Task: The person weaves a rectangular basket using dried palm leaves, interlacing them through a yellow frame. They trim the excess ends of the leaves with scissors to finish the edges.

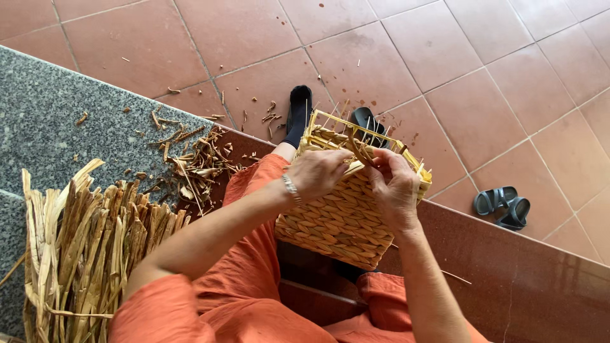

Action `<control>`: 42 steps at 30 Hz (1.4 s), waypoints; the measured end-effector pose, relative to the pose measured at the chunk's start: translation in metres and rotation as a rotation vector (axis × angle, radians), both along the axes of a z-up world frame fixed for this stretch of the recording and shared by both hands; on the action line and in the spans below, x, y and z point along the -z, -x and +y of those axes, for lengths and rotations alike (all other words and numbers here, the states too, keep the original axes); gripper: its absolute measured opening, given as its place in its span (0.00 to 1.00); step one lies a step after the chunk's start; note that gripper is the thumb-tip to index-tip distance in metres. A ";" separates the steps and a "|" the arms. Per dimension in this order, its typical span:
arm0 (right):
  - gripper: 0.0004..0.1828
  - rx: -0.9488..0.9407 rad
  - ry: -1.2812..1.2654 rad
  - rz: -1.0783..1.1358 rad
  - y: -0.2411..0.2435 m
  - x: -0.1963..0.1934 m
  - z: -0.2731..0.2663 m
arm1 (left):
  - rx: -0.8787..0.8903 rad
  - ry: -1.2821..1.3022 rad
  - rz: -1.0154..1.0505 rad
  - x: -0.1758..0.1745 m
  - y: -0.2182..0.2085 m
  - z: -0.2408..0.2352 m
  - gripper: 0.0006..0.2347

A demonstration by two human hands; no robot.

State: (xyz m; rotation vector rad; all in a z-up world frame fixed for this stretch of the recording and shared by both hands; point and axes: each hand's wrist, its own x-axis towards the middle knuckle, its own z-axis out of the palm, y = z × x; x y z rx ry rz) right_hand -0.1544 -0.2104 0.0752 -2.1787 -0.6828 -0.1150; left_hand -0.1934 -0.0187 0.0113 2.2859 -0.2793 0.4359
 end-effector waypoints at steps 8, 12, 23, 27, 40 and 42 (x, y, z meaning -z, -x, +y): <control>0.05 0.053 -0.124 -0.198 -0.001 0.024 -0.004 | -0.063 0.169 -0.119 0.006 -0.002 -0.019 0.06; 0.03 0.015 -0.029 -0.349 -0.007 0.041 0.007 | -0.036 -0.061 -0.404 0.012 0.035 -0.027 0.11; 0.10 -0.212 0.172 -0.402 -0.004 0.016 0.010 | -0.226 -0.378 -0.386 0.002 0.019 0.016 0.07; 0.13 -0.233 0.127 -0.346 0.002 0.002 0.009 | -0.230 -0.315 -0.319 0.007 0.018 0.010 0.05; 0.03 -0.083 0.266 -0.284 -0.060 0.067 -0.011 | -0.485 0.014 -0.383 0.003 0.012 -0.011 0.10; 0.03 -0.101 0.269 -0.225 -0.070 0.078 -0.018 | -0.521 0.041 -0.384 0.010 0.018 -0.006 0.09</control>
